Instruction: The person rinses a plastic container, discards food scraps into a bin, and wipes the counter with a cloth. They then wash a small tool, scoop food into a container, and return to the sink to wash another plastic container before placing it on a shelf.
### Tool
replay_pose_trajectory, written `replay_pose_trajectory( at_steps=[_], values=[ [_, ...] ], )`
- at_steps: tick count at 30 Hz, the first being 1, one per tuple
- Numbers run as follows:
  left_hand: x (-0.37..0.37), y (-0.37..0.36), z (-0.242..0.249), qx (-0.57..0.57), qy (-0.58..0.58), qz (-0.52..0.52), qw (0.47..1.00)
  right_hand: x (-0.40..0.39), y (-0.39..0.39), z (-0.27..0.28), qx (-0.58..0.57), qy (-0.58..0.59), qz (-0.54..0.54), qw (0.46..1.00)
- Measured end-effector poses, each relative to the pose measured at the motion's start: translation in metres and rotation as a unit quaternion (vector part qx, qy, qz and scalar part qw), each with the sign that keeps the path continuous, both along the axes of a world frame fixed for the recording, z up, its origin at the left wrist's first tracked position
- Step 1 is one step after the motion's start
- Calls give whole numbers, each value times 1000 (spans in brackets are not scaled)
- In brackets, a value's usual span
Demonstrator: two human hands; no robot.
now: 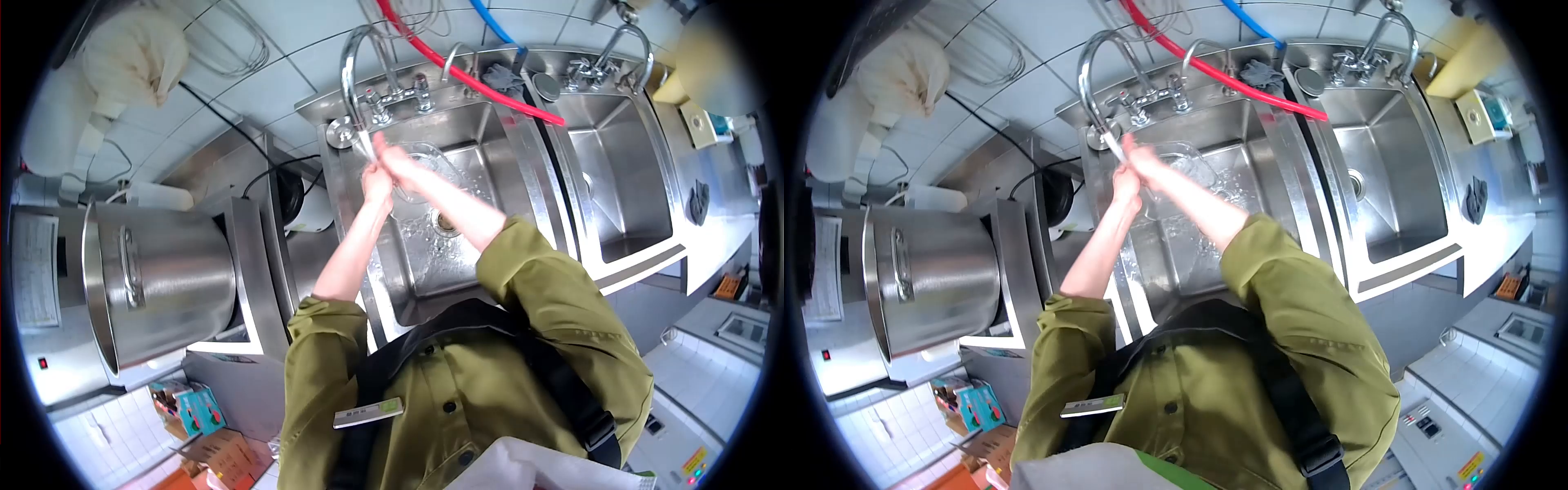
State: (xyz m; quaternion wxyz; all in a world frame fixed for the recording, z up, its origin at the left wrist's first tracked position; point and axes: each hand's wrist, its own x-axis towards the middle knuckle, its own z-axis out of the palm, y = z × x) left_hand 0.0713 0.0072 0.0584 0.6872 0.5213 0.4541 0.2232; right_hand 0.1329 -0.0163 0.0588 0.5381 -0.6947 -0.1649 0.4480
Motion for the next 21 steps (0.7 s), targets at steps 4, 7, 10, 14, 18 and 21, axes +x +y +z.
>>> replay_pose_trajectory(
  at_steps=[4, 7, 10, 14, 18, 21],
  values=[
    [-10, 37, 7, -114, -103, -2, 988, -20, -34, 28, 67, -64, 168, 981],
    [-12, 62, 27, -27, -64, -59, 996, -24, -94, 43, 52, -369, 298, 879],
    [-21, 82, 37, -3, 21, -154, 988, 25, -115, -13, 70, -368, 338, 864],
    [-5, 64, 33, -82, -9, -113, 990, 52, -84, 34, -23, -487, 207, 848],
    [5, 48, 34, -7, 67, -134, 989, 88, -44, 45, -95, -543, -36, 833],
    [4, 56, 30, 10, 85, -185, 979, 122, -34, 52, -172, -553, 5, 815]
  ],
)
